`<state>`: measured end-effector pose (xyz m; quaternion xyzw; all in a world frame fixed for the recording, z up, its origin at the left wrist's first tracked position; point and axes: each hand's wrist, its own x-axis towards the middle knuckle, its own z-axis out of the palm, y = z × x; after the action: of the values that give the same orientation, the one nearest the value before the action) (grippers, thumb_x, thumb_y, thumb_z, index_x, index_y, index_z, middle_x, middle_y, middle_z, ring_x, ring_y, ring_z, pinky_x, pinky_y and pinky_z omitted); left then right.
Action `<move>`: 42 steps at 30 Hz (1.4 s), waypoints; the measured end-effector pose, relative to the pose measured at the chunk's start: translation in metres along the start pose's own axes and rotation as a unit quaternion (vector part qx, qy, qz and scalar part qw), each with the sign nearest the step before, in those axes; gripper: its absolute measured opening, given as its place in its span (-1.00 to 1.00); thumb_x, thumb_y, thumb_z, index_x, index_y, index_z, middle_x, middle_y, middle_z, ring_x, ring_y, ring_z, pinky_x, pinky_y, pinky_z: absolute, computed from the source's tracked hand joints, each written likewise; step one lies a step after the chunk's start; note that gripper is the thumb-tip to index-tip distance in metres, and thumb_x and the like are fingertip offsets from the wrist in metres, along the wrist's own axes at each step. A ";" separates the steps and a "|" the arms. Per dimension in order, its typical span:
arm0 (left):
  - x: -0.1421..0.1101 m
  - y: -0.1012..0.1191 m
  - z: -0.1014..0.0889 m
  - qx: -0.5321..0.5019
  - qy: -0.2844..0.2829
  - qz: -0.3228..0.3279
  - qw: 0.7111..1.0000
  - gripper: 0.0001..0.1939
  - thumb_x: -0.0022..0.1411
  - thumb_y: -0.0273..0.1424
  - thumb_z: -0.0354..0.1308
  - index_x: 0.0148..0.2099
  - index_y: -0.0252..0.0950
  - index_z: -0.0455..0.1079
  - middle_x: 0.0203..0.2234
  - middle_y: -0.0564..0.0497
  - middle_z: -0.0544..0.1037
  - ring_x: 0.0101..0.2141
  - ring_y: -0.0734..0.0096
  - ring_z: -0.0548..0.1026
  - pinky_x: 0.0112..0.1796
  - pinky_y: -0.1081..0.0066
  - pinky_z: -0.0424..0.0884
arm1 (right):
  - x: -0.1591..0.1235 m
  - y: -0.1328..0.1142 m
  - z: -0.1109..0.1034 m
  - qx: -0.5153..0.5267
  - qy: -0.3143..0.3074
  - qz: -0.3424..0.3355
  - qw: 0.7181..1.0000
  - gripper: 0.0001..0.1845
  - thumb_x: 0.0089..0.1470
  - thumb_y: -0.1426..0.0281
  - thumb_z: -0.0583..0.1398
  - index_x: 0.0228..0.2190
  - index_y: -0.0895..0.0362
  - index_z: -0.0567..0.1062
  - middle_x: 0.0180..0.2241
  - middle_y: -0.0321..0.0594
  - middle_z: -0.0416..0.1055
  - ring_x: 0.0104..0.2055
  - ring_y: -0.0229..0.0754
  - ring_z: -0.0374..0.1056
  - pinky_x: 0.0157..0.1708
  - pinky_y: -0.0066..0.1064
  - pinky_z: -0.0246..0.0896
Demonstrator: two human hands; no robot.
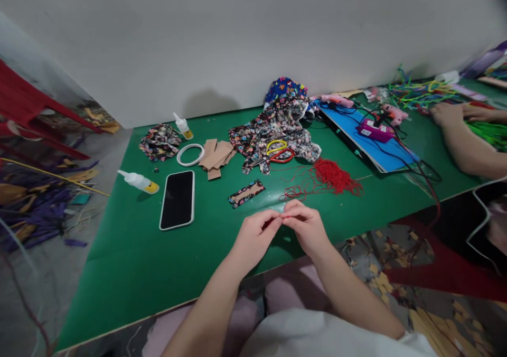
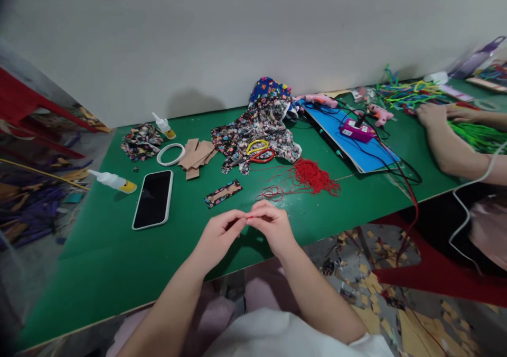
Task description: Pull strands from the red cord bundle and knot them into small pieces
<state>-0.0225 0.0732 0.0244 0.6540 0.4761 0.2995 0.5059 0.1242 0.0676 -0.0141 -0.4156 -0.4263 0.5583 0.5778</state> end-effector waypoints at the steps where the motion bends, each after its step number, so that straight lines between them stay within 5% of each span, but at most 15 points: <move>1: 0.001 0.000 0.001 0.009 0.001 -0.002 1.000 -0.74 0.25 -0.30 0.00 -0.26 -0.29 0.48 -0.48 0.05 0.50 -0.49 0.51 0.35 -0.46 0.53 0.21 | 0.001 -0.001 -0.002 0.005 0.003 -0.006 1.000 -0.92 -0.22 0.39 0.38 -0.55 -0.02 0.59 -0.47 -0.31 0.35 -0.38 -0.30 0.27 -0.37 -0.42 0.19; 8: 0.000 -0.002 0.003 0.093 -0.003 0.009 0.996 -0.73 0.27 -0.30 -0.03 -0.30 -0.28 0.46 -0.46 0.06 0.53 -0.42 0.48 0.42 -0.37 0.52 0.25 | 0.022 -0.020 -0.036 0.085 0.064 -0.067 0.992 -0.87 -0.22 0.36 0.38 -0.58 0.04 0.52 -0.53 -0.37 0.35 -0.46 -0.35 0.27 -0.46 -0.47 0.18; 14: 0.002 -0.015 0.006 0.110 -0.025 0.000 0.994 -0.73 0.27 -0.28 -0.03 -0.31 -0.27 0.44 -0.45 0.05 0.53 -0.43 0.46 0.44 -0.40 0.51 0.27 | 0.028 -0.016 -0.070 0.143 0.132 -0.005 0.981 -0.78 -0.29 0.34 0.41 -0.55 0.05 0.48 -0.51 -0.39 0.45 -0.42 -0.37 0.37 -0.40 -0.51 0.26; 25: -0.007 -0.028 0.006 0.091 0.015 -0.012 0.996 -0.70 0.23 -0.20 -0.01 -0.31 -0.26 0.46 -0.43 0.04 0.56 -0.45 0.45 0.44 -0.39 0.50 0.31 | 0.033 -0.008 -0.069 0.185 0.102 0.050 0.976 -0.76 -0.26 0.33 0.40 -0.53 0.07 0.44 -0.50 -0.40 0.46 -0.41 -0.37 0.37 -0.38 -0.51 0.31; 33: -0.006 -0.026 0.006 0.145 -0.016 0.018 0.989 -0.69 0.25 -0.19 -0.05 -0.29 -0.23 0.45 -0.37 0.05 0.57 -0.38 0.41 0.48 -0.30 0.46 0.35 | 0.031 -0.006 -0.068 0.166 0.097 0.040 0.980 -0.73 -0.30 0.32 0.41 -0.56 0.11 0.44 -0.54 -0.37 0.45 -0.48 -0.37 0.35 -0.42 -0.51 0.31; 39: -0.004 -0.021 0.000 0.227 -0.065 0.044 0.971 -0.70 0.27 -0.22 -0.07 -0.23 -0.22 0.44 -0.27 0.04 0.58 -0.24 0.36 0.50 -0.18 0.40 0.34 | 0.017 -0.028 -0.095 0.161 0.126 -0.034 0.978 -0.75 -0.23 0.28 0.39 -0.52 0.05 0.43 -0.50 -0.45 0.47 -0.42 -0.41 0.38 -0.43 -0.56 0.29; 42: -0.003 -0.013 -0.003 0.256 -0.076 0.055 0.962 -0.71 0.28 -0.24 -0.08 -0.21 -0.22 0.44 -0.23 0.03 0.57 -0.20 0.34 0.49 -0.15 0.38 0.33 | 0.013 -0.051 -0.114 0.155 0.116 -0.065 0.979 -0.73 -0.27 0.30 0.41 -0.52 0.06 0.43 -0.54 -0.44 0.46 -0.45 -0.38 0.39 -0.25 -0.43 0.36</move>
<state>-0.0299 0.0721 0.0129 0.8076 0.4607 0.1441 0.3388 0.2479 0.0785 0.0021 -0.3545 -0.2904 0.5271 0.7157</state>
